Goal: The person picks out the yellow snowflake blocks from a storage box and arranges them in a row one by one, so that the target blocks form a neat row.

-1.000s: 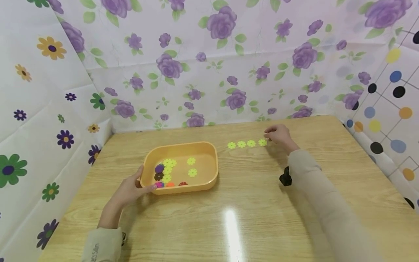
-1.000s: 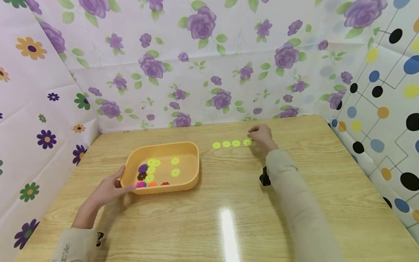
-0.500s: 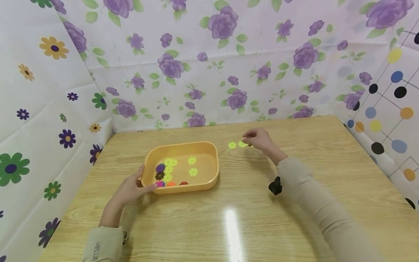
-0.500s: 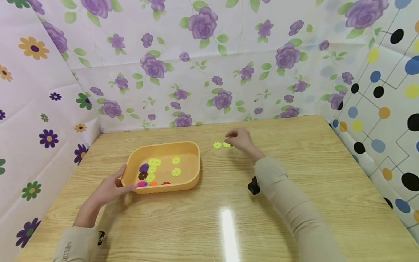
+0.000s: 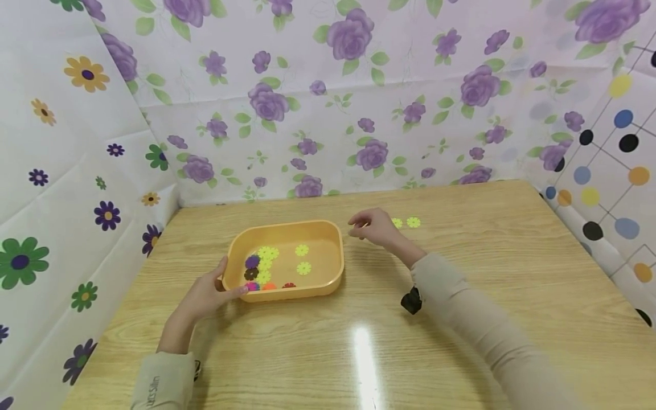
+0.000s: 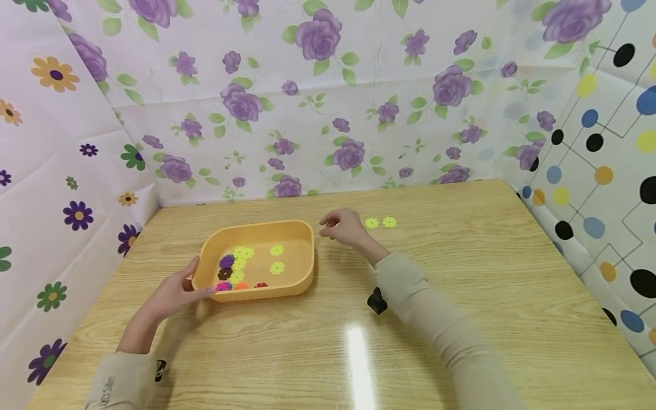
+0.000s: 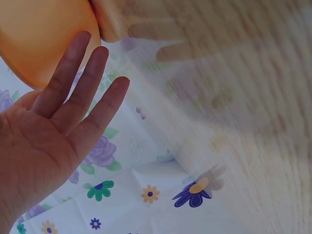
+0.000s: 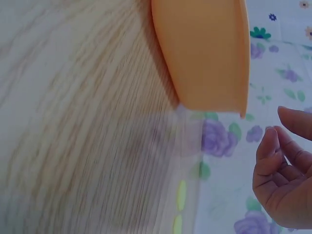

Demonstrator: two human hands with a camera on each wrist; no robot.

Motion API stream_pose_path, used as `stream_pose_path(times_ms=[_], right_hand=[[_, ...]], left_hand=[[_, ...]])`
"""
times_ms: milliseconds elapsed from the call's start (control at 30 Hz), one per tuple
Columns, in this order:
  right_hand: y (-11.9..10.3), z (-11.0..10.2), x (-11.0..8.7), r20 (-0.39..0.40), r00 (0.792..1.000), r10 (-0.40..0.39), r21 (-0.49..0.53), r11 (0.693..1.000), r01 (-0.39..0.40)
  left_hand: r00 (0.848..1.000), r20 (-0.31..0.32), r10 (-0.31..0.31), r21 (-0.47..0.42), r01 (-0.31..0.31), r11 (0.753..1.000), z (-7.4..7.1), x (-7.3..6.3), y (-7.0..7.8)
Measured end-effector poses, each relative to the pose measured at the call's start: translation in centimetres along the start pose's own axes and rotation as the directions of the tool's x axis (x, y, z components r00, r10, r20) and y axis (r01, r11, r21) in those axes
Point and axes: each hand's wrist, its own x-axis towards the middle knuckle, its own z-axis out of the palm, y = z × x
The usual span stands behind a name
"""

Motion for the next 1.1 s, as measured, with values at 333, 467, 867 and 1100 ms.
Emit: stream_pose_path(times_ms=[333, 467, 867, 1100], right_hand=[[-1.9, 3.6, 0.4, 0.127, 0.987, -0.094, 0.054, 0.995, 0.087], [-2.5, 5.0, 0.7, 0.177, 0.979, -0.097, 0.084, 0.993, 0.083], [-3.8, 7.6, 1.9, 0.311, 0.95, 0.021, 0.084, 0.995, -0.05], [-4.1, 8.6, 2.7, 0.307, 0.941, 0.143, -0.001, 0.989, -0.15]], left_hand=[[1.0, 0.003, 0.007, 0.004, -0.007, 1.0, 0.0, 0.1, -0.3], [1.0, 0.006, -0.004, -0.018, 0.004, 1.0, 0.1, 0.1, -0.3], [1.0, 0.011, -0.011, -0.015, 0.011, 1.0, 0.0, 0.1, -0.2], [1.0, 0.012, 0.002, -0.035, -0.001, 0.999, 0.0, 0.2, -0.3]])
